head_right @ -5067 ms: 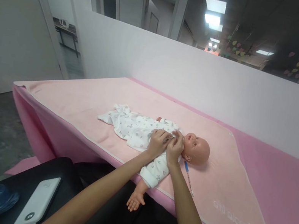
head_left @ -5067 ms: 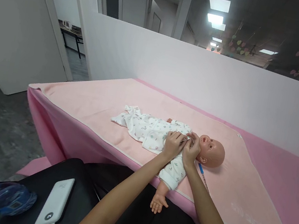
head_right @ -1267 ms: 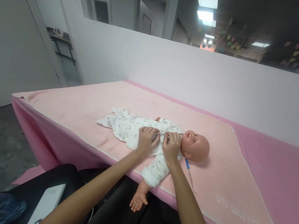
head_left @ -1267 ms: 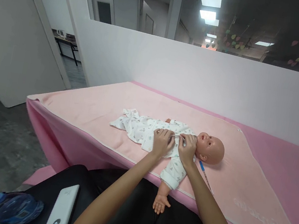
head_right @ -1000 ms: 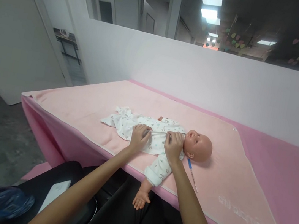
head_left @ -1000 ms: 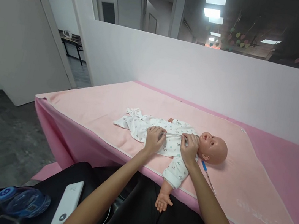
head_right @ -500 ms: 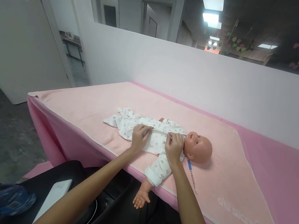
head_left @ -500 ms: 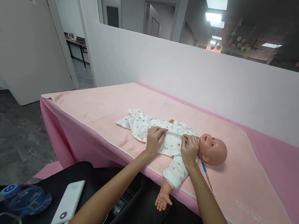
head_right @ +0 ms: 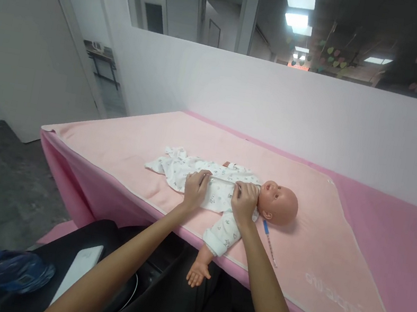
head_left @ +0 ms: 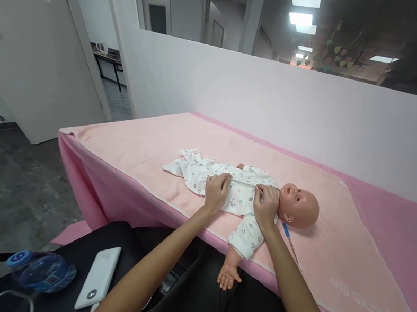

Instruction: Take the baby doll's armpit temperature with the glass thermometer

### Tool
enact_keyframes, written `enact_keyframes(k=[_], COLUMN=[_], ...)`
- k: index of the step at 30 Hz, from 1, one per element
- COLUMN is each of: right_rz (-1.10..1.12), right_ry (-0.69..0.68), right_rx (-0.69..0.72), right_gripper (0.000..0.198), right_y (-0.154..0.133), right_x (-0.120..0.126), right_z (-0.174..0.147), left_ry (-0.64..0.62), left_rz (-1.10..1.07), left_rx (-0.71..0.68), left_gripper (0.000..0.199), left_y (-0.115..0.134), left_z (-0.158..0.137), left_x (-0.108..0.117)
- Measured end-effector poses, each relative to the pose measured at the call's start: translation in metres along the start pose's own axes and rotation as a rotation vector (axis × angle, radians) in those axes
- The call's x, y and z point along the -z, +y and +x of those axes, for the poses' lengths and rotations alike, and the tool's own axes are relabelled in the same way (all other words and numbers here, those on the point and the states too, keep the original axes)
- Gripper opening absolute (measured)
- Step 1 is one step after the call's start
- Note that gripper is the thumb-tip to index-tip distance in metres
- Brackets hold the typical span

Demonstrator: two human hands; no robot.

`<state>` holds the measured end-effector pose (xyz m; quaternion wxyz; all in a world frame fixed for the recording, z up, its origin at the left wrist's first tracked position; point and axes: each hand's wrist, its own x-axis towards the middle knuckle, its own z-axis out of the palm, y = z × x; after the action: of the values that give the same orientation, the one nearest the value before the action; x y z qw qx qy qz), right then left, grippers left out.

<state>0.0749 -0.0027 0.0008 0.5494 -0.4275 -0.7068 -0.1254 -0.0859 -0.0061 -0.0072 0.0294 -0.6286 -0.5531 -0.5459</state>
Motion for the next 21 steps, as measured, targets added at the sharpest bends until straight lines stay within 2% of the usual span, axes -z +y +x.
enact_keyframes(k=[6,21], right_rz=[-0.003,-0.002], right_ry=[0.006,0.072], right_rx=[-0.012,0.022], right_gripper=[0.015,0.013], right_y=[0.0010,0.0038], right_x=[-0.0010,-0.0041], right_z=[0.0007,-0.0017], left_ry=[-0.023,-0.009], left_rz=[0.031,-0.001], left_rx=[-0.063,-0.049], left_gripper=[0.018,0.014], left_y=[0.0041,0.0052], left_z=[-0.0015,-0.0010], left_x=[0.0027,0.0034])
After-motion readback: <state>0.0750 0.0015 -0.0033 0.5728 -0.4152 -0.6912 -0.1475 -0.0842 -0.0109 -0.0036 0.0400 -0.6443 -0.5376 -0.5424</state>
